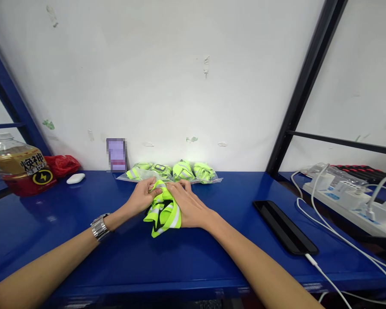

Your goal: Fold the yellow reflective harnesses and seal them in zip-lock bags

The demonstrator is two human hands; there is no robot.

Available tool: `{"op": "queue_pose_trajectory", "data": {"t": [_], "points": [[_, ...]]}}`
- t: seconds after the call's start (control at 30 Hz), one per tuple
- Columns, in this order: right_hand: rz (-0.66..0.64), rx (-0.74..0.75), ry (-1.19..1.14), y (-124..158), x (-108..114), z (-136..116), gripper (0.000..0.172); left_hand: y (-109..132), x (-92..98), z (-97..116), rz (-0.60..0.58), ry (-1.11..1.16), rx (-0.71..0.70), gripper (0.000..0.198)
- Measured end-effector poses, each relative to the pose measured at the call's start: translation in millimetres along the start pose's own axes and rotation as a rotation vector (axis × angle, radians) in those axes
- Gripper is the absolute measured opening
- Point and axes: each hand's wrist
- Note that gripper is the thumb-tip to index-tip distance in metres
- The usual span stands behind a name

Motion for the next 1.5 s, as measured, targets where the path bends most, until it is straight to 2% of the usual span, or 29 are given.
{"op": "queue_pose_trajectory", "data": {"t": [0.07, 0.1, 0.17, 0.27, 0.3, 0.37, 0.4, 0.47, 0.57, 0.7, 0.83, 1.03, 1.23, 1.37, 1.5], "points": [[0.097, -0.098, 0.150, 1, 1, -1, 0.061, 0, 0.1, -1, 0.013, 0.034, -0.001, 0.034], [0.133, -0.146, 0.186, 0, 2, -1, 0.055, 1, -0.3, -2, 0.010, 0.074, 0.001, 0.034], [0.090, -0.171, 0.098, 0, 6, 0, 0.064, 2, -1.7, -3, -0.001, 0.161, 0.001, 0.032], [-0.139, -0.080, -0.295, -1, 18, 4, 0.095, 4, -3.9, -5, 0.012, 0.210, -0.011, 0.035], [-0.203, -0.073, -0.447, -1, 22, 5, 0.100, 4, -4.4, -6, 0.022, 0.219, -0.010, 0.037], [-0.246, -0.149, -0.760, 0, 28, 7, 0.100, 3, -4.5, -7, 0.035, 0.280, -0.004, 0.039], [-0.230, -0.223, -0.914, 0, 29, 8, 0.099, 3, -4.4, -8, 0.043, 0.326, 0.000, 0.040], [-0.101, -0.413, -1.146, 0, 25, 8, 0.095, 2, -4.2, -8, 0.063, 0.398, 0.005, 0.042], [0.065, -0.643, -1.313, -3, 10, 6, 0.087, 4, -5.1, -7, 0.045, 0.417, 0.009, 0.048], [0.113, -0.669, -1.490, -6, -8, 0, 0.076, 8, -6.5, 1, -0.009, 0.424, 0.011, 0.055], [0.231, -0.727, -1.454, -8, -16, -4, 0.066, 8, -6.8, 8, 0.025, 0.270, 0.008, 0.055], [0.454, -0.903, -1.271, -14, -25, 0, 0.049, 8, -7.9, 12, 0.041, 0.056, -0.057, 0.038], [0.659, -0.934, -1.021, -15, -28, 10, 0.039, 13, -0.1, 26, -0.203, 0.194, -0.142, 0.033], [0.547, -0.814, -1.075, -11, -22, 13, 0.046, 12, 4.2, 28, -0.202, 0.002, -0.227, 0.034], [0.467, -0.686, -1.079, -10, -13, 9, 0.049, 7, 2.9, 25, -0.110, -0.026, -0.195, 0.035]]}}
Point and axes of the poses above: each hand's wrist, its own y-axis away from the middle knuckle, its own x-axis out of the back of the hand, z = x × y, and after that the axes turned 2 degrees about z, right-handed
